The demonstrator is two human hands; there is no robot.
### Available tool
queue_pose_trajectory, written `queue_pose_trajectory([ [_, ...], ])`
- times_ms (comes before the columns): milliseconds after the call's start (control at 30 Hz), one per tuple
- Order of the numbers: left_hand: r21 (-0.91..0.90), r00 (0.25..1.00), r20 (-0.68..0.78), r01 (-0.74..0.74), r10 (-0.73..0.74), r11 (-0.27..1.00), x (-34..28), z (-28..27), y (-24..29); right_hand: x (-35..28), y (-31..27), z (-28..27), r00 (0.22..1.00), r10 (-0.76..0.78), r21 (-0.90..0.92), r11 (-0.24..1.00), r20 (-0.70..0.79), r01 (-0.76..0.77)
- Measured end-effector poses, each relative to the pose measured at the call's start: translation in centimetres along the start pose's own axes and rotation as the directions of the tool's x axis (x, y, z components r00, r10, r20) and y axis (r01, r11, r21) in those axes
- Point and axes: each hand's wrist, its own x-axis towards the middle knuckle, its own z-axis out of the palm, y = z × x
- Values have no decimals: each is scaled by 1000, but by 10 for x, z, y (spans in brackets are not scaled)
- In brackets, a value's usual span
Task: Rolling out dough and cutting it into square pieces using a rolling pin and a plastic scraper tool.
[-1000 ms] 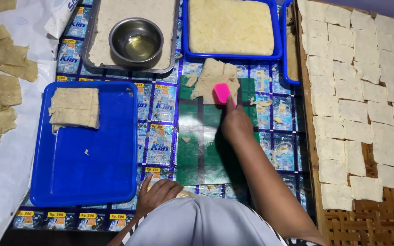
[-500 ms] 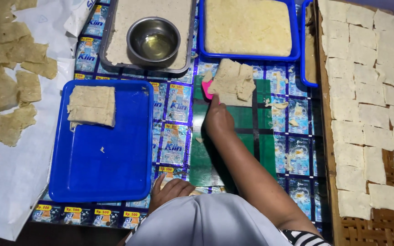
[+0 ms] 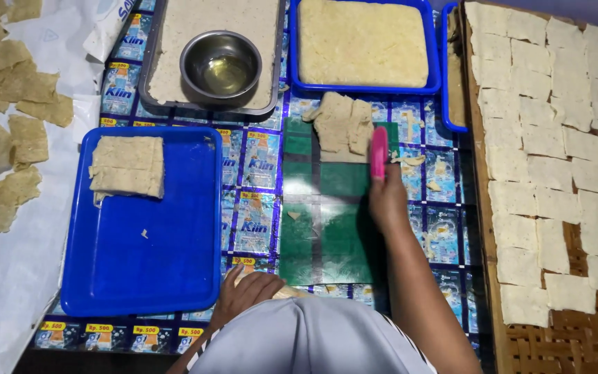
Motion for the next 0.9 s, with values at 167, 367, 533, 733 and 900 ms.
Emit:
queue_pose_trajectory([
  [167,53,999,32,-28,26,998,6,1,-9,-55,34,-68,981,12,-471,876,-192,-103],
  [367,-52,993,114,-35,41,998,70,-34,4,-79,-28,-114,960,-267,-546,818,-85,180],
  [533,-69,997,74,-30,35,997,145,-33,-6,-80,-86,-108,803,-338,-407,727,490,554],
  [733,121,981,-130,-126,141,985,259,-7,-60,41,-43,-85,689,-724,-638,527,9,562],
  [900,154,987,-114,-96,114,983,331,46,-109,148,-17,-51,700,-705,-620,601,-114,505],
])
